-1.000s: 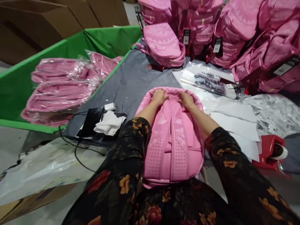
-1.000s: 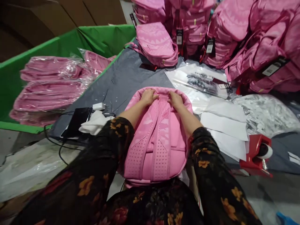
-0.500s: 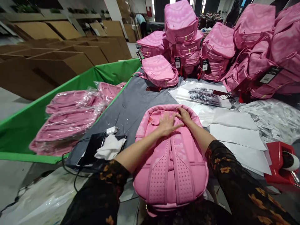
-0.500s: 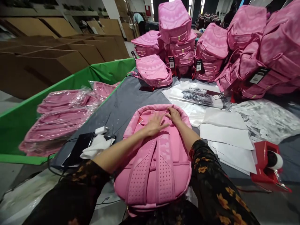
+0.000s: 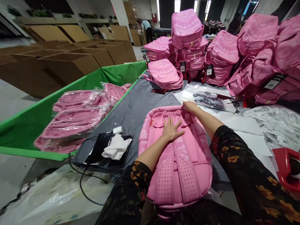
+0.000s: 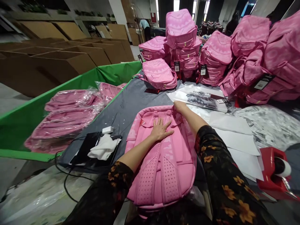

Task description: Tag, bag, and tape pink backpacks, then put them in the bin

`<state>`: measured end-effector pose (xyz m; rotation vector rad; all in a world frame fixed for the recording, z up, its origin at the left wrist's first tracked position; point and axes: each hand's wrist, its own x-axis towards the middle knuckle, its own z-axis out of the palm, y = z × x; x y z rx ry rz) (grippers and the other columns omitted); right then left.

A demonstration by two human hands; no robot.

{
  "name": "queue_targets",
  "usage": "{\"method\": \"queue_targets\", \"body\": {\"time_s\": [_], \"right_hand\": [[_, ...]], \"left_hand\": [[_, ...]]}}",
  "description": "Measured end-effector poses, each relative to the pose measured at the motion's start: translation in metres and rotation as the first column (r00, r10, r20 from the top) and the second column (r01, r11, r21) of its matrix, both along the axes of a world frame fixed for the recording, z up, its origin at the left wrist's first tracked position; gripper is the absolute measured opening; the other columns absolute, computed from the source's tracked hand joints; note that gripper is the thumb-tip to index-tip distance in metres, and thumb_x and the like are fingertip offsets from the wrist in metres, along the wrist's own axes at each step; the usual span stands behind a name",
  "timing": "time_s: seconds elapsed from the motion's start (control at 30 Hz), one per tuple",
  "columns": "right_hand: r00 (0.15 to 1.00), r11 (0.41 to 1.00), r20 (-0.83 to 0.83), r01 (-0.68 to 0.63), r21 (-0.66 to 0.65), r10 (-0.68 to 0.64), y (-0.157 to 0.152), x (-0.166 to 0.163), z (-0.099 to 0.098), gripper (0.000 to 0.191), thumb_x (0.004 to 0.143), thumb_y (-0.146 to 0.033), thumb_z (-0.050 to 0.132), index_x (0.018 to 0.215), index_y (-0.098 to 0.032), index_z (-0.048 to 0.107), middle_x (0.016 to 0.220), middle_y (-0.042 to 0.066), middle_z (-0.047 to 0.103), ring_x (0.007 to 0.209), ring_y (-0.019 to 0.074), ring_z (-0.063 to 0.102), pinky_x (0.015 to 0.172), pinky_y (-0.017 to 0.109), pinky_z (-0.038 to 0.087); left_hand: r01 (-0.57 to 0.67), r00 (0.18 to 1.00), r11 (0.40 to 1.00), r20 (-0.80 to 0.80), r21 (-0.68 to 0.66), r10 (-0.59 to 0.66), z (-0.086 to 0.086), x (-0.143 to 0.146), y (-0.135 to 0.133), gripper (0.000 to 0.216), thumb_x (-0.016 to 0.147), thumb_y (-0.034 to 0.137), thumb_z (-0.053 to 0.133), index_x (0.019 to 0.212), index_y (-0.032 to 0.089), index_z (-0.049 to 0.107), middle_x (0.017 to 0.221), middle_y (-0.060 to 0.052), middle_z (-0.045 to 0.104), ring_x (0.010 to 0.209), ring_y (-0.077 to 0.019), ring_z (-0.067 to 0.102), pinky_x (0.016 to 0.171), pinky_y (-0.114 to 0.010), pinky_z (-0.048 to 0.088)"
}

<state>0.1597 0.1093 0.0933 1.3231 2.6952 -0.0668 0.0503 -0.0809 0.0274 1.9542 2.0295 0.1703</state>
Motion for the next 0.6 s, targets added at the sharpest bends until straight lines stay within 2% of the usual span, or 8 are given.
{"method": "queue_targets", "body": {"time_s": [0.1, 0.2, 0.27, 0.33, 0.43, 0.53, 0.6], "right_hand": [[0.994, 0.997, 0.111, 0.004, -0.079, 0.005, 0.024, -0.014, -0.006, 0.052, 0.062, -0.014, 0.092, 0.112, -0.014, 0.074, 0.110, 0.015, 0.077, 0.105, 0.0294, 0.073, 0.081, 0.026, 0.051], [0.982, 0.994, 0.190, 0.029, -0.109, -0.008, 0.038, -0.016, -0.016, 0.058, 0.062, -0.030, 0.095, 0.114, -0.015, 0.074, 0.115, 0.013, 0.076, 0.105, 0.0268, 0.072, 0.078, 0.024, 0.050], [0.974, 0.994, 0.228, 0.028, -0.106, -0.004, 0.039, -0.012, -0.016, 0.061, 0.063, -0.037, 0.095, 0.116, -0.015, 0.074, 0.119, 0.014, 0.075, 0.106, 0.0269, 0.071, 0.076, 0.024, 0.050], [0.965, 0.996, 0.258, -0.028, -0.079, 0.048, 0.033, -0.011, -0.011, 0.060, 0.068, -0.037, 0.092, 0.120, -0.014, 0.072, 0.121, 0.015, 0.075, 0.107, 0.0279, 0.071, 0.077, 0.026, 0.051], [0.956, 0.986, 0.249, -0.168, 0.022, 0.157, 0.014, -0.030, 0.003, 0.040, 0.085, -0.027, 0.076, 0.121, -0.011, 0.072, 0.118, 0.022, 0.074, 0.111, 0.0312, 0.071, 0.085, 0.032, 0.052], [0.937, 0.937, 0.123, -0.338, 0.089, 0.326, -0.014, -0.077, 0.012, 0.035, 0.097, -0.023, 0.061, 0.128, -0.011, 0.069, 0.128, 0.023, 0.070, 0.122, 0.0300, 0.066, 0.093, 0.033, 0.050], [0.899, 0.897, 0.040, -0.438, 0.063, 0.436, -0.033, -0.114, 0.014, 0.041, 0.097, -0.027, 0.064, 0.136, -0.013, 0.064, 0.135, 0.020, 0.067, 0.123, 0.0264, 0.064, 0.091, 0.029, 0.049]], "left_hand": [[-0.012, 1.000, 0.996, 0.027, 0.088, 0.010, -0.008, -0.003, 0.001, 0.068, 0.099, 0.065, 0.045, 0.159, 0.033, 0.043, 0.168, -0.013, 0.036, 0.160, -0.0379, 0.017, 0.127, -0.063, 0.009], [-0.075, 0.996, 0.969, 0.063, 0.235, 0.062, -0.016, -0.004, 0.005, 0.062, 0.103, 0.057, 0.042, 0.157, 0.029, 0.047, 0.172, -0.013, 0.026, 0.161, -0.0357, 0.014, 0.128, -0.061, 0.011], [-0.079, 0.996, 0.966, 0.066, 0.247, 0.064, -0.019, -0.003, 0.009, 0.064, 0.099, 0.059, 0.049, 0.157, 0.031, 0.047, 0.173, -0.012, 0.020, 0.162, -0.0386, 0.009, 0.127, -0.064, 0.007], [-0.048, 0.998, 0.979, 0.053, 0.200, 0.038, -0.018, 0.000, 0.012, 0.068, 0.095, 0.063, 0.055, 0.156, 0.035, 0.048, 0.173, -0.012, 0.024, 0.161, -0.0417, 0.008, 0.125, -0.069, 0.004], [-0.014, 1.000, 0.984, 0.029, 0.178, 0.009, -0.016, 0.003, 0.016, 0.070, 0.093, 0.066, 0.056, 0.156, 0.038, 0.047, 0.171, -0.012, 0.029, 0.160, -0.0423, 0.011, 0.124, -0.072, 0.003], [0.002, 1.000, 0.978, -0.013, 0.207, 0.001, -0.014, 0.003, 0.018, 0.069, 0.095, 0.064, 0.053, 0.157, 0.035, 0.046, 0.168, -0.014, 0.034, 0.158, -0.0431, 0.018, 0.124, -0.071, 0.007], [0.003, 0.999, 0.984, -0.045, 0.180, 0.005, -0.014, 0.003, 0.019, 0.068, 0.095, 0.064, 0.052, 0.156, 0.032, 0.049, 0.164, -0.016, 0.041, 0.156, -0.0458, 0.021, 0.123, -0.072, 0.009]]}}
